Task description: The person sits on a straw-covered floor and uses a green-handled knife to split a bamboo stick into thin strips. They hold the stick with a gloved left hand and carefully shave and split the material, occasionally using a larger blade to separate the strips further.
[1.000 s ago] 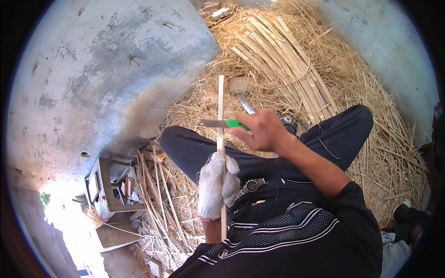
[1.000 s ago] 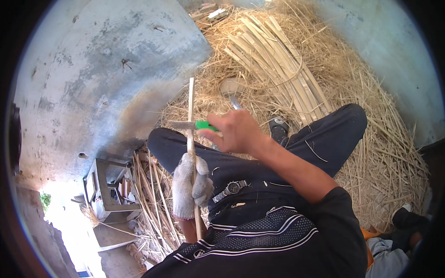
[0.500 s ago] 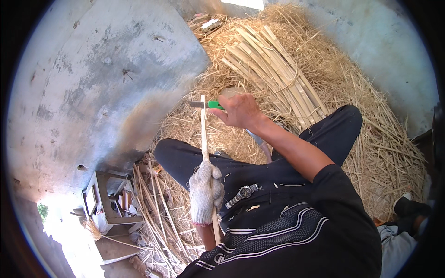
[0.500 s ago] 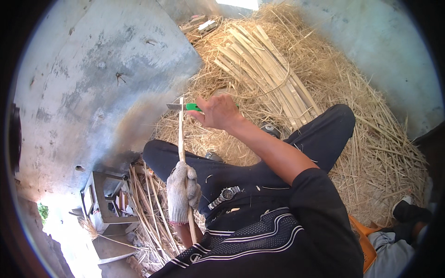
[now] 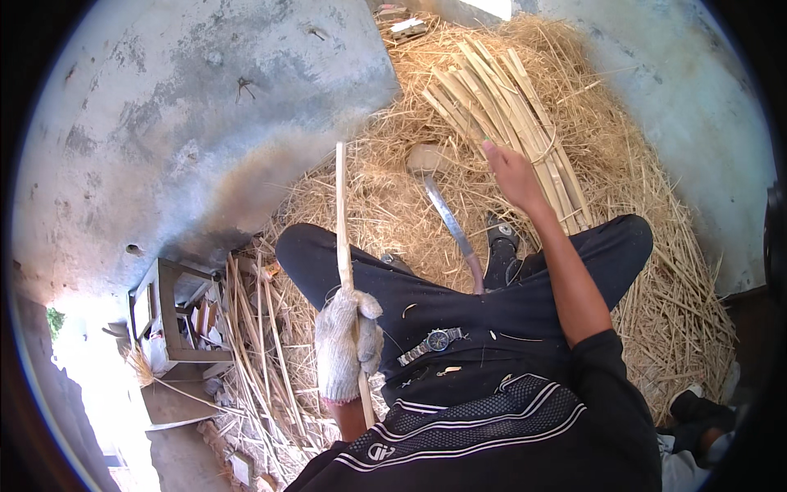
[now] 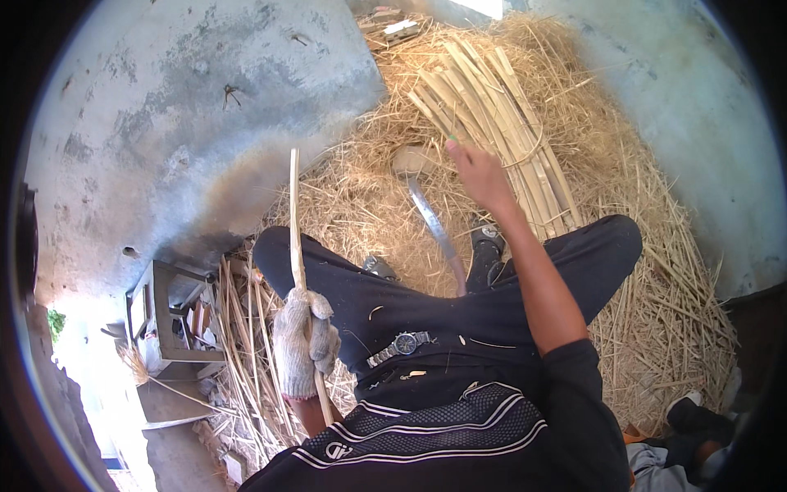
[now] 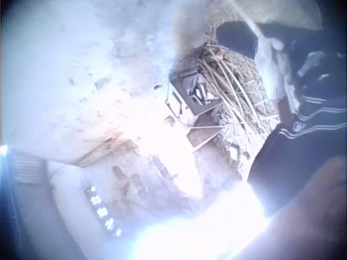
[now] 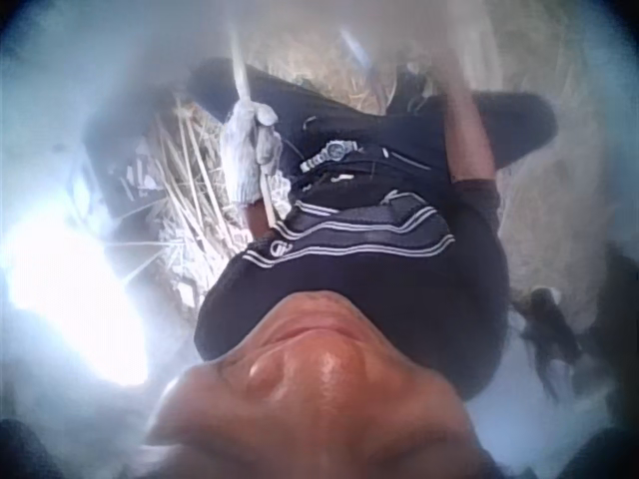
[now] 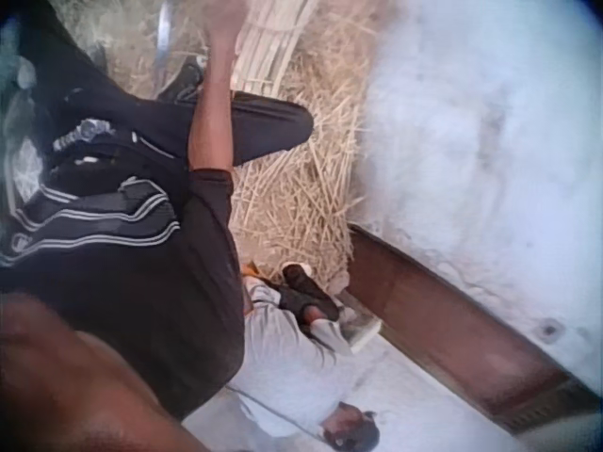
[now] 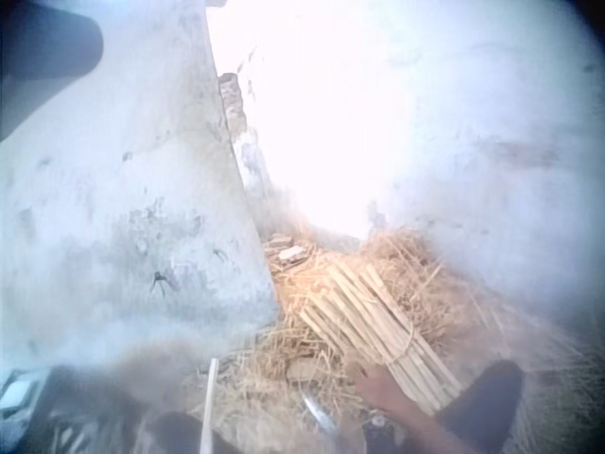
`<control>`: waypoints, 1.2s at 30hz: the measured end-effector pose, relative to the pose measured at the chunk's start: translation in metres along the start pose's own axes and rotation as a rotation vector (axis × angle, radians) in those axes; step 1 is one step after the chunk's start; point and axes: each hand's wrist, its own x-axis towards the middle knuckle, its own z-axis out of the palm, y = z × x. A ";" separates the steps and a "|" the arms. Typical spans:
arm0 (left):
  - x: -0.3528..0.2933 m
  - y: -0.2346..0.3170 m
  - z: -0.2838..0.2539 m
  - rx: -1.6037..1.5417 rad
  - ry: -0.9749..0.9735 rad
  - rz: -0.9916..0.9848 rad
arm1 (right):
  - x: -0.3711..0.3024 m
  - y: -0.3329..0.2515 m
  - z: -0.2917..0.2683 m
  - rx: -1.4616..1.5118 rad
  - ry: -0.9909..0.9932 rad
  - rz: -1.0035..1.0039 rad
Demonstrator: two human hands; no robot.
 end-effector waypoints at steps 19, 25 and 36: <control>0.001 0.007 0.028 0.501 -0.034 -0.067 | -0.107 -0.100 0.019 0.007 -0.004 -0.763; 0.009 -0.019 0.013 0.882 0.004 0.096 | -0.082 -0.080 0.055 -0.090 0.204 -0.653; -0.037 -0.013 0.014 0.328 -0.178 -0.012 | 0.083 0.036 -0.016 -0.315 0.368 0.202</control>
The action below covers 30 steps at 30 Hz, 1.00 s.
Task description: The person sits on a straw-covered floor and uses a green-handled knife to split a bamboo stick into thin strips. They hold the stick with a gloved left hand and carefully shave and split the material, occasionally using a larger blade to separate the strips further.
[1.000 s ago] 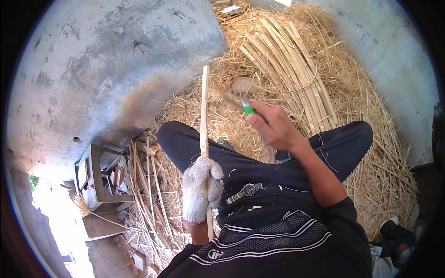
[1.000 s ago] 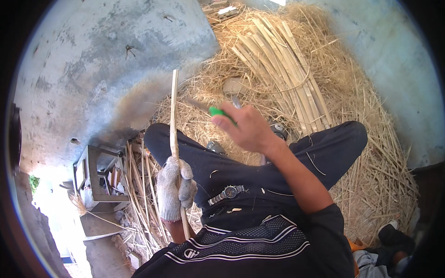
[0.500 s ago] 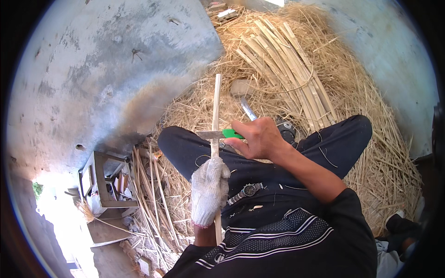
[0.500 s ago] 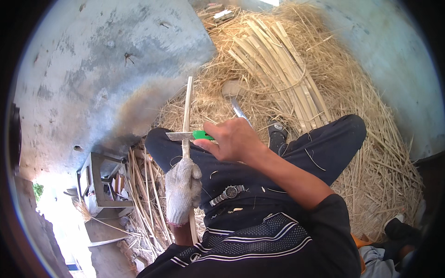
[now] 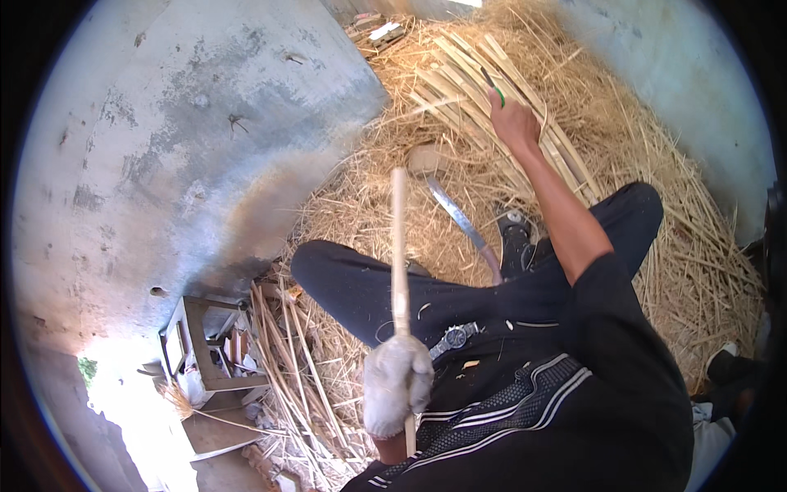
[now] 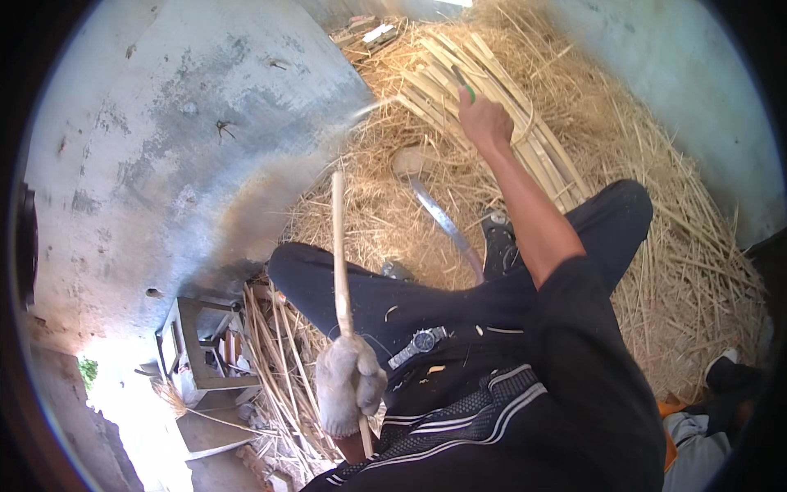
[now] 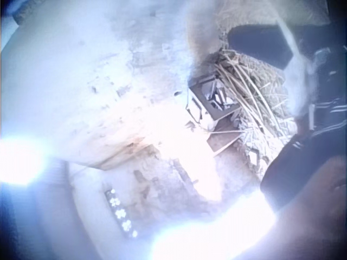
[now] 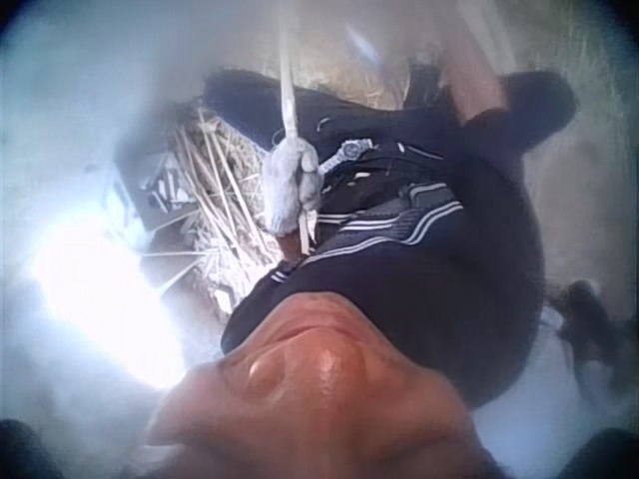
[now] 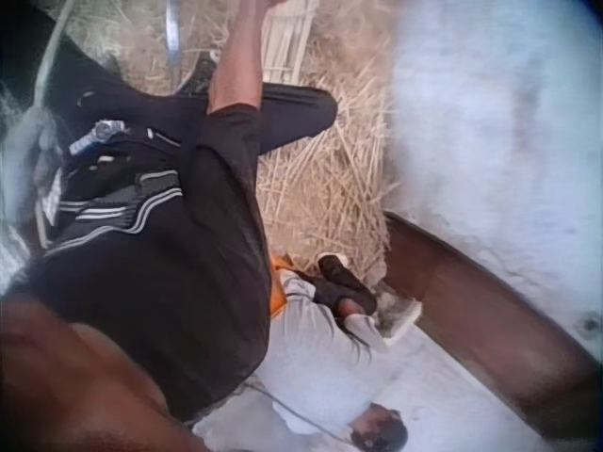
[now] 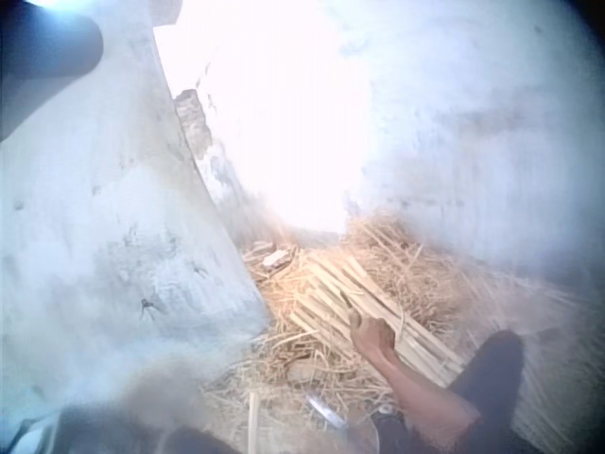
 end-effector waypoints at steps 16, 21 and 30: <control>0.036 0.000 -0.002 -0.307 -0.018 -0.182 | -0.214 -0.082 -0.087 0.532 -0.431 -0.837; 0.037 -0.007 -0.004 0.891 0.083 0.209 | -0.212 -0.073 -0.064 0.355 -0.263 -0.912; 0.004 -0.024 0.008 0.709 -0.113 0.290 | -0.041 -0.002 0.008 -0.224 -0.051 -0.109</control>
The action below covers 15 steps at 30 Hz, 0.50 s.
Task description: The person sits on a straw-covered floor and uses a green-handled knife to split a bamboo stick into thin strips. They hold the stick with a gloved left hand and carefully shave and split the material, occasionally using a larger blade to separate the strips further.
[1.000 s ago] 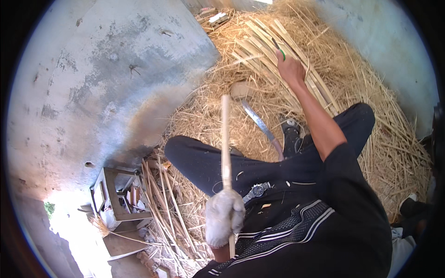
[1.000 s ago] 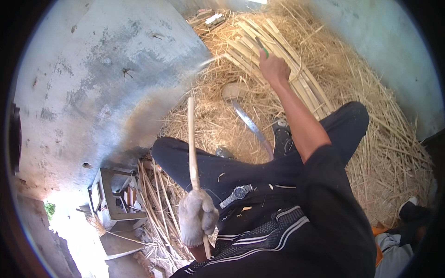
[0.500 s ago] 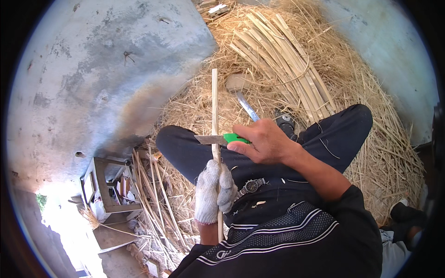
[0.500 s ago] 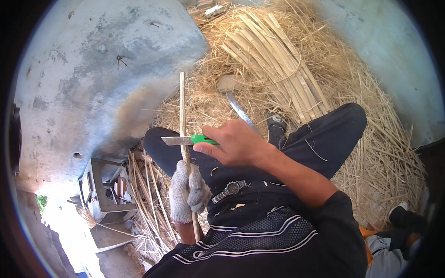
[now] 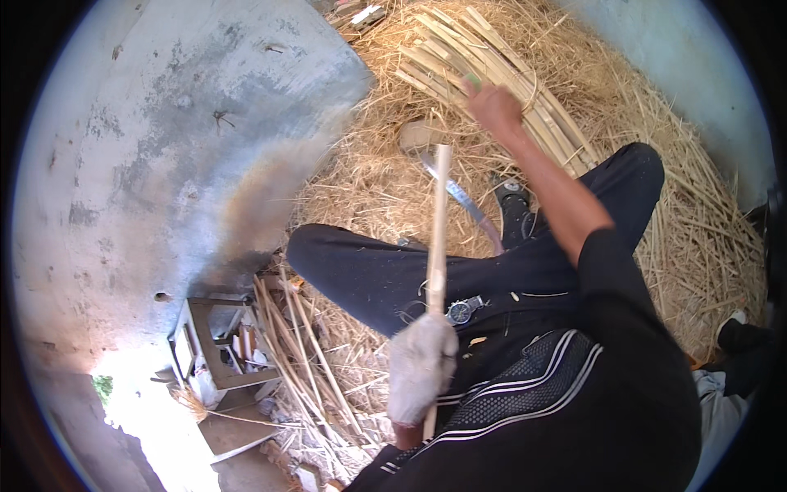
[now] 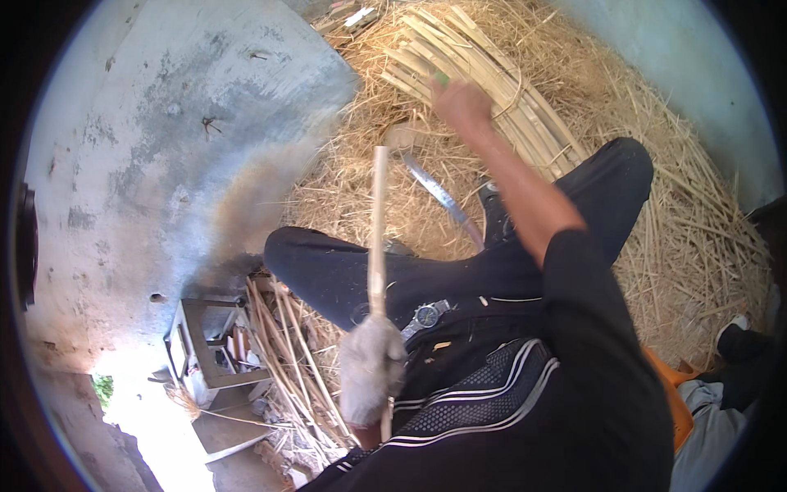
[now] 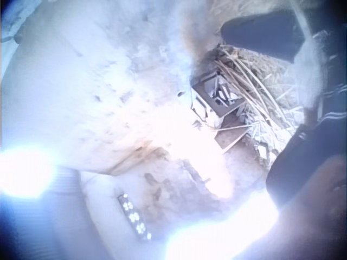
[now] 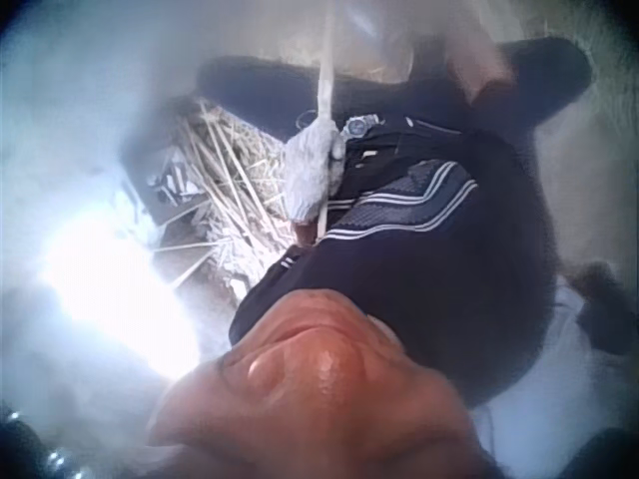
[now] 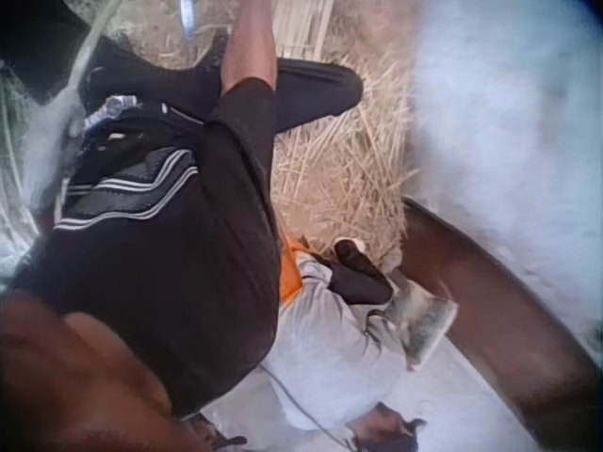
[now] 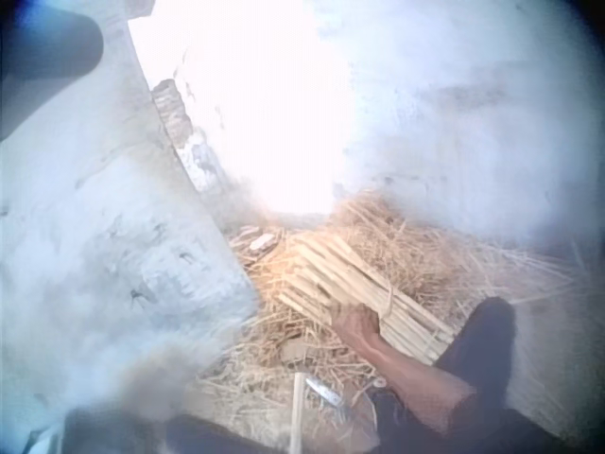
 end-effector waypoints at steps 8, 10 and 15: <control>0.025 -0.004 -0.025 -0.803 0.290 -0.393 | -0.099 -0.037 -0.049 0.846 -0.133 -0.466; 0.030 0.002 -0.027 -0.720 0.265 -0.384 | -0.128 -0.045 -0.061 0.915 -0.219 -0.544; 0.035 0.013 -0.020 -0.603 0.245 -0.412 | -0.163 -0.057 -0.086 0.937 -0.268 -0.698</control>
